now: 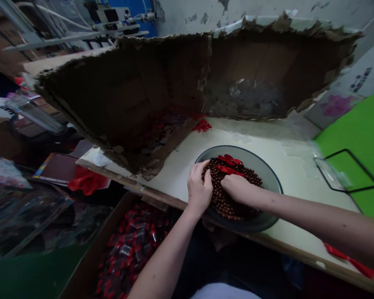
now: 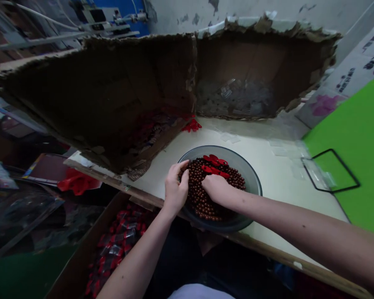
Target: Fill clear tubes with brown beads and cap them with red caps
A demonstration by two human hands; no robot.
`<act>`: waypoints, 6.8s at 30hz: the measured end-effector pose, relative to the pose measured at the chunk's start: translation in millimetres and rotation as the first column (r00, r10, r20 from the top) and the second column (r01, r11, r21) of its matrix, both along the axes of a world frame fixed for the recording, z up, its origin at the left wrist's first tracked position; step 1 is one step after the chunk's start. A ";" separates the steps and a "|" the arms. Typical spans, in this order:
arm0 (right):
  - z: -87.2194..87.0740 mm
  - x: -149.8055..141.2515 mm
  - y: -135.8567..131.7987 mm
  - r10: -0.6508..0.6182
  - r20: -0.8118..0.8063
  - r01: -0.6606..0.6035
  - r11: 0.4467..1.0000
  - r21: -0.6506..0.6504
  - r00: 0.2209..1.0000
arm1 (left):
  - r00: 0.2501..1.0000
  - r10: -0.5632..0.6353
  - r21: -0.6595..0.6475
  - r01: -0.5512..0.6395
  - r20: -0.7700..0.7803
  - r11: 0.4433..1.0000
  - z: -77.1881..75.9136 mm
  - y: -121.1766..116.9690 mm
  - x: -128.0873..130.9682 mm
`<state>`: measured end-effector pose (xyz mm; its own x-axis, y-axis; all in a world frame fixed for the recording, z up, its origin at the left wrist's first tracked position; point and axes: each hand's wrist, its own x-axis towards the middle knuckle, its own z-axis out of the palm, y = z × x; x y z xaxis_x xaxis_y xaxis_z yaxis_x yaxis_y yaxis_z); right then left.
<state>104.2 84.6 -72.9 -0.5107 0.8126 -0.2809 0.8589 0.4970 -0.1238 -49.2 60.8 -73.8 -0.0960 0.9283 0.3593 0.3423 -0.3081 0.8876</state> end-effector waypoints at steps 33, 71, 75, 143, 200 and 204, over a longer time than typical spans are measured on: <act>71.1 64.9 -19.3 -0.559 -0.822 0.178 0.825 -0.536 0.114 | 0.723 -0.393 -0.150 0.560 0.568 0.814 48.1 -8.7 21.9; 8.3 18.6 -6.5 -0.007 -0.321 -0.023 0.996 -0.089 0.947 | 0.910 -0.021 -0.184 0.107 0.414 0.977 5.3 9.5 10.1; 7.3 40.0 -8.9 -0.320 -0.725 0.090 0.937 -0.337 0.611 | 0.920 -0.100 -0.175 0.177 0.379 0.969 6.0 9.1 10.3; 42.4 59.0 -18.9 -0.424 -0.807 0.198 0.906 -0.375 0.411 | 0.729 -0.294 -0.252 0.538 0.619 0.804 17.7 4.5 34.1; 59.8 17.7 -45.2 -0.462 -0.867 -0.038 0.885 -0.463 -0.188 | 0.859 -0.445 -0.357 0.511 0.254 0.782 54.2 -39.2 52.0; 69.0 24.2 -34.2 -0.481 -0.822 -0.009 0.864 -0.503 -0.303 | 0.840 -0.463 -0.356 0.540 0.283 0.762 57.4 -26.9 55.5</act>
